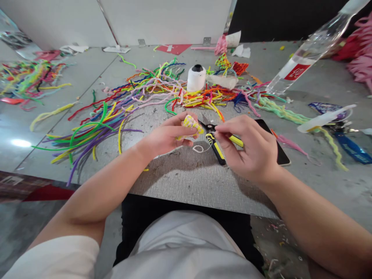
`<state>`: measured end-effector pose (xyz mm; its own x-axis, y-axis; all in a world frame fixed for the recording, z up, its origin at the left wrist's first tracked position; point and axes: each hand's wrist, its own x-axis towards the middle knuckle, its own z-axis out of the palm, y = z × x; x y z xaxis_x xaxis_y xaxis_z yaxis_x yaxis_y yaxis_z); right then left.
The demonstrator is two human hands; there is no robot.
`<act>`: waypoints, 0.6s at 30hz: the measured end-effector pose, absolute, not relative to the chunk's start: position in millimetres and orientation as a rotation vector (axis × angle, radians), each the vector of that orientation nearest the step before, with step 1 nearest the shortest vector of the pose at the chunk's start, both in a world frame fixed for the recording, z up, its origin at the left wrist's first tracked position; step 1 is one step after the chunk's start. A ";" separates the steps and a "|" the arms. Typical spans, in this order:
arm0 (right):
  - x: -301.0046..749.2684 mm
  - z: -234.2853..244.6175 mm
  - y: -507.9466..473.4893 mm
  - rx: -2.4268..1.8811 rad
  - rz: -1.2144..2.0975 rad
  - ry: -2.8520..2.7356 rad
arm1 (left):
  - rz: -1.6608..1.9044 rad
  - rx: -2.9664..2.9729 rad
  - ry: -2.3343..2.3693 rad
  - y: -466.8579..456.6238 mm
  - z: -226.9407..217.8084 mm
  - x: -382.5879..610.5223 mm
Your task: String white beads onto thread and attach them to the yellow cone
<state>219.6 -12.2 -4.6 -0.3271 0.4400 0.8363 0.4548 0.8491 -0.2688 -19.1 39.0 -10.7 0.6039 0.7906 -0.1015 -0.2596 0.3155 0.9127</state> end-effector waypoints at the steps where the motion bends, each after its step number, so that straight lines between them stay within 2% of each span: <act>1: 219.0 -0.1 -16.5 -0.588 -0.016 -1.977 | 0.759 1.053 0.622 37.0 -8.7 -18.0; 5: 220.6 7.9 -24.8 -0.435 0.057 -2.112 | 0.807 1.167 0.594 29.4 -5.6 -13.1; 11: 231.1 4.0 -21.8 -0.408 -0.399 -2.168 | 0.798 1.265 0.405 22.3 -8.7 -8.1; 18: 226.8 -3.5 -28.8 -0.405 -0.313 -2.033 | 0.985 1.541 0.344 20.6 -8.2 -10.1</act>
<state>226.8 -28.8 -3.5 -0.4456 0.1526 0.8821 0.4107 0.9104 0.0499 -10.1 20.6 -8.2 0.5957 0.7039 0.3869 -0.3107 -0.2422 0.9191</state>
